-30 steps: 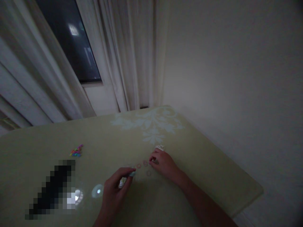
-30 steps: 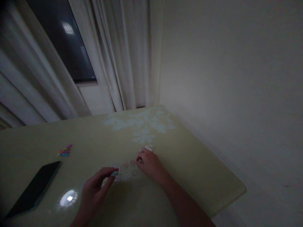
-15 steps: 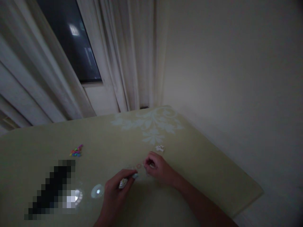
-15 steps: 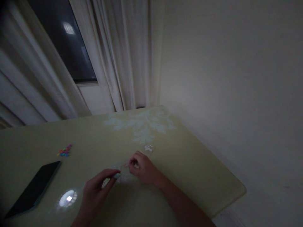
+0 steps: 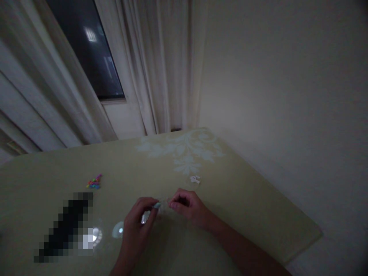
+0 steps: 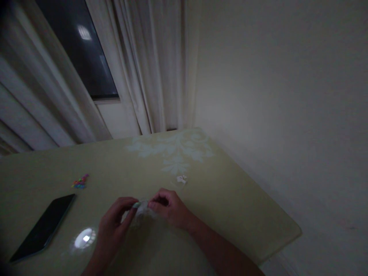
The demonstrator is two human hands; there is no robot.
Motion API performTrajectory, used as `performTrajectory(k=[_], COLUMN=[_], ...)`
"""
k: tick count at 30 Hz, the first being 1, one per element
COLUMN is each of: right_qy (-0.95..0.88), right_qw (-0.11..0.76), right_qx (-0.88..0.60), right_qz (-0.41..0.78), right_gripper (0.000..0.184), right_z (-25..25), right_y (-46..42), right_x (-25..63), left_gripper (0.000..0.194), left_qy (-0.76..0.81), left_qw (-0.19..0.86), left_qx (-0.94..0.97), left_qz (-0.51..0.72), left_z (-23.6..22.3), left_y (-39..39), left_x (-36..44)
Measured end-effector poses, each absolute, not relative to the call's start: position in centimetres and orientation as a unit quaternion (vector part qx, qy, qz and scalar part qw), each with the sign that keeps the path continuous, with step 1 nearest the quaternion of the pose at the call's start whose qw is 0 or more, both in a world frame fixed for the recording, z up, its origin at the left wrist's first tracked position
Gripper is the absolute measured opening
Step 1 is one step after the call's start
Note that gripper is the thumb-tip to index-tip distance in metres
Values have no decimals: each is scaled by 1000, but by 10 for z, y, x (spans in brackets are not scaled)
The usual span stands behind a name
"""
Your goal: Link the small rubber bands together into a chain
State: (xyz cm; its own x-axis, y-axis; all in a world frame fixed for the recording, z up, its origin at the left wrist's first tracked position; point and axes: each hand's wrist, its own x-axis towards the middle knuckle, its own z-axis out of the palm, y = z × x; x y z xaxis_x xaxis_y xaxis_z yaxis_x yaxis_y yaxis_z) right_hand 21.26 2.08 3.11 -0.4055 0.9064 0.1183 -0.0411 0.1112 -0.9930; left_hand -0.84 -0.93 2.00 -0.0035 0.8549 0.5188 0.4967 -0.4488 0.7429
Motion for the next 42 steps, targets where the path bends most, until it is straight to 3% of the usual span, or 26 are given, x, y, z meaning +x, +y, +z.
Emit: performTrajectory(k=[8, 16, 21, 24, 27, 35, 42], right_qy=[-599, -632, -729, -779, -796, -827, -815], right_qw=[439, 429, 385, 303, 258, 210, 244], right_qx=[-388, -399, -466, -506, -510, -493, -489], right_qz=[546, 507, 320, 214, 196, 168, 194], right_gripper=[38, 29, 9, 11, 12, 10, 8], right_z=[30, 30, 28, 27, 24, 11, 14], right_y=[27, 24, 33, 40, 44, 44, 46], right_x=[215, 213, 221, 230, 235, 227, 229], left_gripper=[29, 36, 46, 48, 54, 28, 38], left_qy=[544, 485, 466, 464, 473, 514, 493], left_qw=[87, 4, -12, -2, 19, 25, 34], left_qx=[731, 797, 808, 809, 805, 777, 777], left_qz=[402, 359, 360, 362, 358, 363, 390], left_z=[-4, -6, -9, -13, -14, -12, -9], left_y=[4, -1, 2, 2, 1, 1, 2], left_x=[-26, -20, -15, -15, -15, -12, -18])
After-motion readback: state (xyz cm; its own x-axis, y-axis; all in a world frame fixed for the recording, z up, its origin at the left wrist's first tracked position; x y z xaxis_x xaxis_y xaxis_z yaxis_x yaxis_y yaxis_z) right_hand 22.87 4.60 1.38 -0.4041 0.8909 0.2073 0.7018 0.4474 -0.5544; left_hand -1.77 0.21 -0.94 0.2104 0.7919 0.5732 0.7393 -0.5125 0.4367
